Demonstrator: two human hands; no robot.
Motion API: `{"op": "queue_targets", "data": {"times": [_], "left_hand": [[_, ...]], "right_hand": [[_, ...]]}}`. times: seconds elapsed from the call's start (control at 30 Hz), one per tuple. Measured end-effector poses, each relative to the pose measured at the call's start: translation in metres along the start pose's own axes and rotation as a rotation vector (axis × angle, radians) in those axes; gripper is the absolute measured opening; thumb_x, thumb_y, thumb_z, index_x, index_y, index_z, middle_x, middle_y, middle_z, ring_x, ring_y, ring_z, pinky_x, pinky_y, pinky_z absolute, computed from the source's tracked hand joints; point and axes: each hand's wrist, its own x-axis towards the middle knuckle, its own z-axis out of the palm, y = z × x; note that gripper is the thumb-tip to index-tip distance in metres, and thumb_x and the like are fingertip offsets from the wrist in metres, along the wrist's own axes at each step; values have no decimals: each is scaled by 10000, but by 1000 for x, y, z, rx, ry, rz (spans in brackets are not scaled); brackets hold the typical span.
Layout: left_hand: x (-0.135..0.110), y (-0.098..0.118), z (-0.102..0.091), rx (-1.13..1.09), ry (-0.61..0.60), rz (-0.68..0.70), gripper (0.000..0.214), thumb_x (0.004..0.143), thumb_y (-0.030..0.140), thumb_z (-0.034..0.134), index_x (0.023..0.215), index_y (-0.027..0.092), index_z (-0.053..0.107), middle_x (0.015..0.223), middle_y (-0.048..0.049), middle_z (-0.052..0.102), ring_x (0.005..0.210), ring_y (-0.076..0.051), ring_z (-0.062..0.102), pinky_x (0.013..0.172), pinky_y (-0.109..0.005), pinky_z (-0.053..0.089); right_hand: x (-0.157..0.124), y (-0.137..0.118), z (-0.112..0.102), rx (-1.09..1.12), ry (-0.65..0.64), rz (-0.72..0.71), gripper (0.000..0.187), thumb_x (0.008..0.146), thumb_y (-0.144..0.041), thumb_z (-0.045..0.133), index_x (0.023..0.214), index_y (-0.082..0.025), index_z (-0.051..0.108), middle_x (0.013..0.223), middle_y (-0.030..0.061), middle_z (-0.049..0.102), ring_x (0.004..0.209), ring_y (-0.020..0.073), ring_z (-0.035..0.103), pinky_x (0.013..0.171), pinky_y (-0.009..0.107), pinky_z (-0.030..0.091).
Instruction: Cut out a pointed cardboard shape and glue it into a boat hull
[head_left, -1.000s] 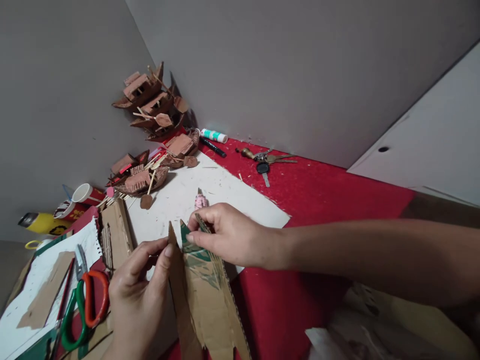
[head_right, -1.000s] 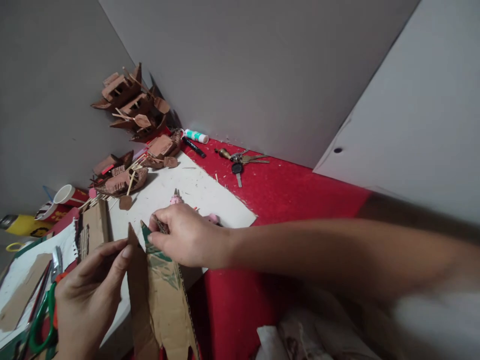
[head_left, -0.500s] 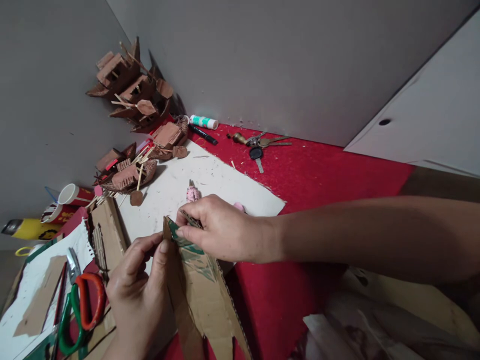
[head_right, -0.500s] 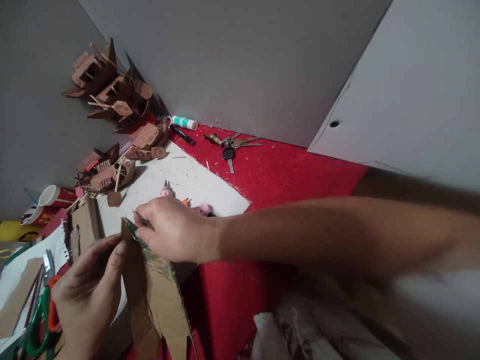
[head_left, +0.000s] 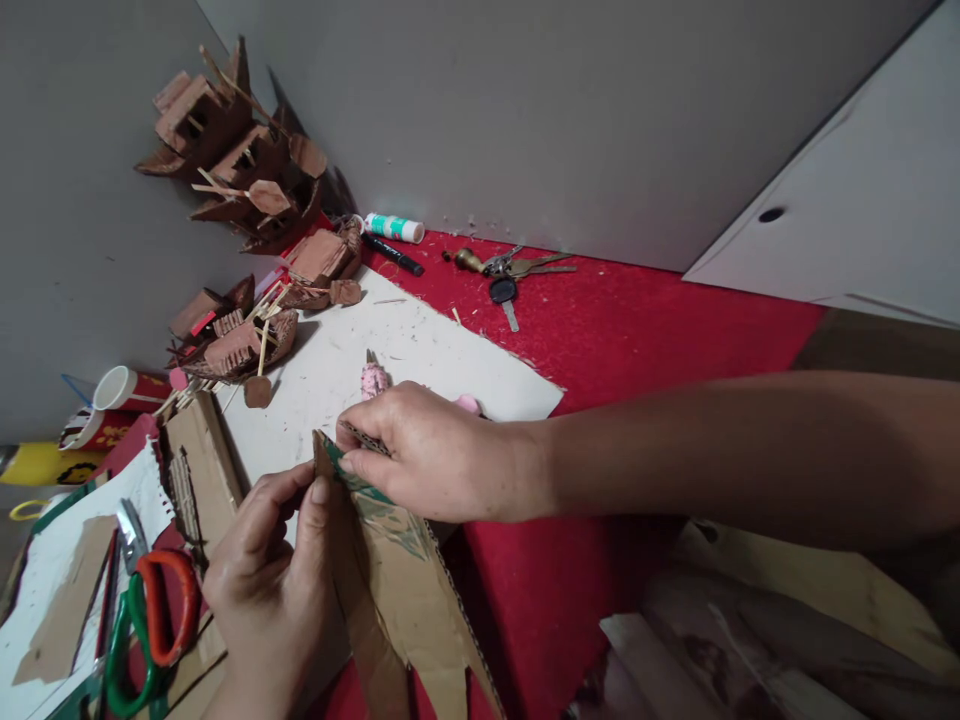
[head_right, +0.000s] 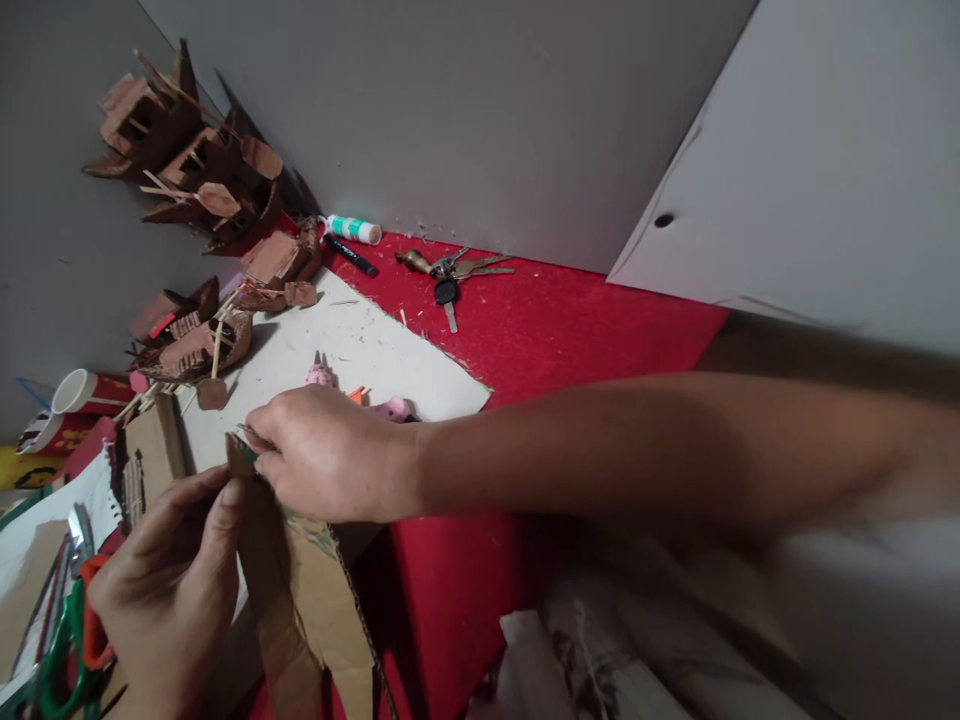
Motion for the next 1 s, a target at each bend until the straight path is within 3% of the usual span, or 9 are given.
{"op": "queue_targets", "data": {"times": [0.37, 0.67, 1.0], "left_hand": [[-5, 1, 1, 35, 63, -20, 241, 786, 164, 707, 1014, 243, 705, 873, 22, 703, 721, -91, 636, 702, -190, 506], [-8, -1, 6, 10, 97, -40, 191, 785, 188, 705, 974, 217, 708, 851, 11, 697, 706, -107, 632, 689, -218, 511], [-11, -3, 9, -44, 71, -101, 176, 798, 215, 688, 974, 200, 689, 869, -22, 694, 738, -140, 654, 701, -251, 536]], "right_hand": [[-1, 3, 1, 104, 95, -11, 65, 814, -180, 557, 762, -168, 594, 682, -18, 580, 634, 105, 482, 522, 229, 240], [0, 2, -1, 95, 35, -97, 137, 850, -113, 517, 720, -147, 540, 620, -44, 498, 588, 82, 419, 605, 225, 290], [0, 0, -1, 76, 32, -95, 136, 853, -122, 513, 723, -148, 543, 632, -34, 507, 595, 91, 418, 625, 235, 300]]}}
